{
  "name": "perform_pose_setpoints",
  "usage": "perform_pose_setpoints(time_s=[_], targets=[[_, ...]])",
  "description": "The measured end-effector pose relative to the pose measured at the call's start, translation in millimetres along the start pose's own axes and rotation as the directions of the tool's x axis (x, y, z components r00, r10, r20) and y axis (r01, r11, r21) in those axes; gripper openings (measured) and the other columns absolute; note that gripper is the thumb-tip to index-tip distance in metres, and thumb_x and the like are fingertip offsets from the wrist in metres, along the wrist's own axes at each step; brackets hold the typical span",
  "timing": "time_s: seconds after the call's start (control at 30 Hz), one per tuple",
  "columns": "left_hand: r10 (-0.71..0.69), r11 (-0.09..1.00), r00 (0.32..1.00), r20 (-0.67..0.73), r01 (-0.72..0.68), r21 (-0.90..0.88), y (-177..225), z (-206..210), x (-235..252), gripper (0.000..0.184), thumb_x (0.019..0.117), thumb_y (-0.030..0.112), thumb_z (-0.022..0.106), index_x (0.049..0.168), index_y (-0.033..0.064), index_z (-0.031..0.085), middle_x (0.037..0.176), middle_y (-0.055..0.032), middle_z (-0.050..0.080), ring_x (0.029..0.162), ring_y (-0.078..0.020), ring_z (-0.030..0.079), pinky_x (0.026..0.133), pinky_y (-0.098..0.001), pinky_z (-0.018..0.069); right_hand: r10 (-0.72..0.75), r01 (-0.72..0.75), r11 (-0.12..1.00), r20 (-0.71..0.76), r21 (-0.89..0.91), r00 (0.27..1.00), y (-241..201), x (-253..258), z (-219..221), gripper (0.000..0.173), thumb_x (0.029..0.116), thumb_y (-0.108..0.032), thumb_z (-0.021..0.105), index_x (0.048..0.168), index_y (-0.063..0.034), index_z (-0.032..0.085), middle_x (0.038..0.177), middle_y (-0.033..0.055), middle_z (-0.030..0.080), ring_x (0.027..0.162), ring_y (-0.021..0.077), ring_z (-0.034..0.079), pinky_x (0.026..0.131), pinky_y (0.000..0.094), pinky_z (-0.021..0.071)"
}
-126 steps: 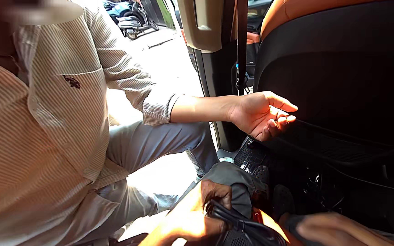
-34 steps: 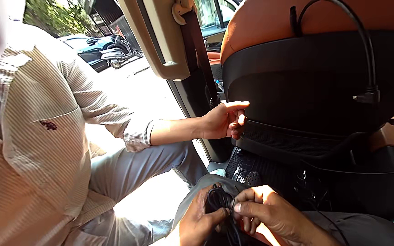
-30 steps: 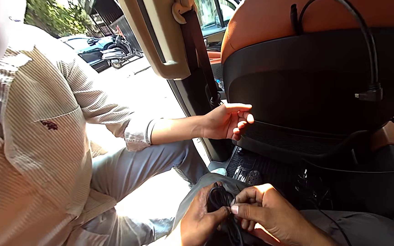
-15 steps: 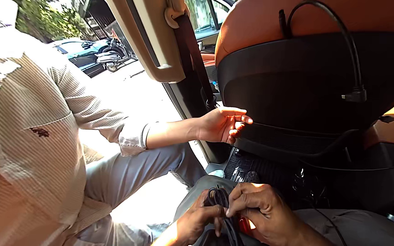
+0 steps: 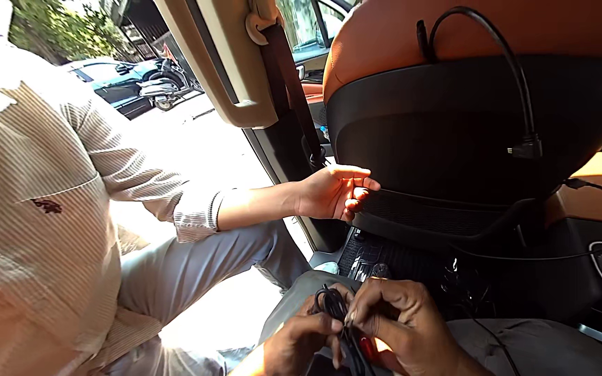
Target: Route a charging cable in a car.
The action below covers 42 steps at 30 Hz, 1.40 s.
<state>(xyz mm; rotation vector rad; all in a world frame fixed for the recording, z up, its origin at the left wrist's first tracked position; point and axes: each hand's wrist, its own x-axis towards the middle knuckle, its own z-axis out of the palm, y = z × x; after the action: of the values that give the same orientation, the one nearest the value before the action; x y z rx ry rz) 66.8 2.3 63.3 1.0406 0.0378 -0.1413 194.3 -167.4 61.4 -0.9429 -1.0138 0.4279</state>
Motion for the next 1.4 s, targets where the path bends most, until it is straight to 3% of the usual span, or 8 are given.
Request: perform_pose_setpoints(time_s=[0.13, 0.47, 0.57, 0.73, 0.87, 1.0, 1.2, 1.4], targets=[[0.062, 0.997, 0.979, 0.192, -0.07, 0.034, -14.1, -18.6, 7.3, 0.033, 0.0952, 0.023, 0.067, 0.127, 0.0187, 0.06, 0.109, 0.001, 0.07, 0.087, -0.0058, 0.066, 0.073, -0.0217, 0.0539, 0.269, -0.253, 0.962, -0.184, 0.104, 0.945, -6.4, 5.3, -6.7, 0.008, 0.0868, 0.007, 0.068, 0.087, -0.0009, 0.07, 0.081, 0.0051, 0.072, 0.074, 0.0095, 0.07, 0.069, 0.0257, 0.0603], [0.135, 0.933, 0.954, -0.269, -0.031, 0.359, -17.7, -18.3, 0.1, 0.024, 0.0842, 0.016, 0.071, 0.108, 0.0184, 0.071, 0.092, 0.0075, 0.071, 0.079, -0.0021, 0.065, 0.068, -0.0199, 0.0539, -0.235, 0.072, 0.937, -0.466, -0.342, 0.853, -50.3, 24.8, -82.0, 0.015, 0.0949, -0.003, 0.064, 0.102, -0.0148, 0.07, 0.091, -0.0028, 0.072, 0.073, 0.0058, 0.068, 0.064, 0.0211, 0.0593], [0.203, 0.877, 0.92, -0.335, -0.019, 0.479, -5.0, -5.6, 18.3, 0.016, 0.085, -0.002, 0.055, 0.097, 0.0063, 0.063, 0.087, 0.0012, 0.072, 0.077, -0.0059, 0.068, 0.07, -0.0221, 0.0577, 0.026, -0.337, 0.63, -0.415, -0.7, 0.91, -46.1, 13.7, -110.0, 0.018, 0.0963, -0.005, 0.065, 0.113, -0.004, 0.07, 0.103, 0.0081, 0.073, 0.087, 0.0181, 0.072, 0.077, 0.0394, 0.0619], [0.048, 0.79, 0.993, -0.105, 0.027, 0.612, 14.6, -33.4, 31.5, 0.037, 0.084, 0.042, 0.073, 0.104, 0.0121, 0.066, 0.092, 0.0031, 0.072, 0.082, -0.0083, 0.069, 0.078, -0.0259, 0.0565, 0.399, -0.564, 0.118, -0.481, -0.817, 0.78, -60.9, 18.1, -118.1, 0.016, 0.0988, -0.015, 0.063, 0.109, -0.01, 0.075, 0.102, 0.0104, 0.073, 0.098, 0.0287, 0.069, 0.084, 0.0521, 0.0548], [0.105, 0.881, 0.99, -0.093, -0.049, 0.471, 32.3, -8.0, 69.4, 0.048, 0.0718, 0.029, 0.084, 0.109, 0.0065, 0.065, 0.084, -0.0016, 0.068, 0.066, -0.0086, 0.066, 0.062, -0.0188, 0.0552, 0.072, -0.599, 0.201, -0.598, -0.775, 0.798, -80.0, 4.8, -160.7, 0.014, 0.0997, -0.016, 0.065, 0.104, -0.0092, 0.076, 0.091, 0.0108, 0.074, 0.083, 0.029, 0.071, 0.074, 0.0551, 0.0573], [0.15, 0.893, 0.986, -0.07, -0.104, 0.439, 44.0, 21.2, 88.4, 0.057, 0.0675, 0.01, 0.073, 0.123, 0.0047, 0.058, 0.081, -0.0016, 0.064, 0.06, -0.0086, 0.063, 0.057, -0.0182, 0.0529, -0.339, -0.678, 0.082, -0.66, -0.731, 0.67, -94.5, -6.6, -234.3, 0.021, 0.0992, -0.01, 0.06, 0.114, -0.0017, 0.073, 0.112, 0.0209, 0.071, 0.106, 0.0419, 0.066, 0.087, 0.0622, 0.0522], [0.073, 0.879, 0.997, -0.002, -0.064, 0.472, 48.6, 44.8, 101.8, 0.082, 0.0684, 0.051, 0.087, 0.126, 0.0037, 0.051, 0.086, 0.0036, 0.06, 0.065, -0.0032, 0.061, 0.059, -0.0141, 0.0525, -0.236, -0.62, -0.02, -0.599, -0.784, 0.765, -63.8, 5.2, -299.2, 0.025, 0.1012, -0.013, 0.063, 0.123, -0.0041, 0.072, 0.125, 0.021, 0.068, 0.118, 0.0452, 0.061, 0.096, 0.0678, 0.0437], [0.069, 0.886, 0.998, 0.009, -0.066, 0.459, 53.2, 58.7, 107.1, 0.047, 0.0874, 0.034, 0.072, 0.119, 0.0052, 0.054, 0.083, 0.0046, 0.057, 0.065, 0.0006, 0.057, 0.06, -0.0084, 0.0468, -0.316, -0.408, -0.196, -0.337, -0.892, 0.887, -51.0, 2.3, -327.3, 0.016, 0.1018, -0.008, 0.06, 0.107, -0.0021, 0.074, 0.107, 0.018, 0.072, 0.1, 0.039, 0.068, 0.09, 0.0614, 0.0484]])
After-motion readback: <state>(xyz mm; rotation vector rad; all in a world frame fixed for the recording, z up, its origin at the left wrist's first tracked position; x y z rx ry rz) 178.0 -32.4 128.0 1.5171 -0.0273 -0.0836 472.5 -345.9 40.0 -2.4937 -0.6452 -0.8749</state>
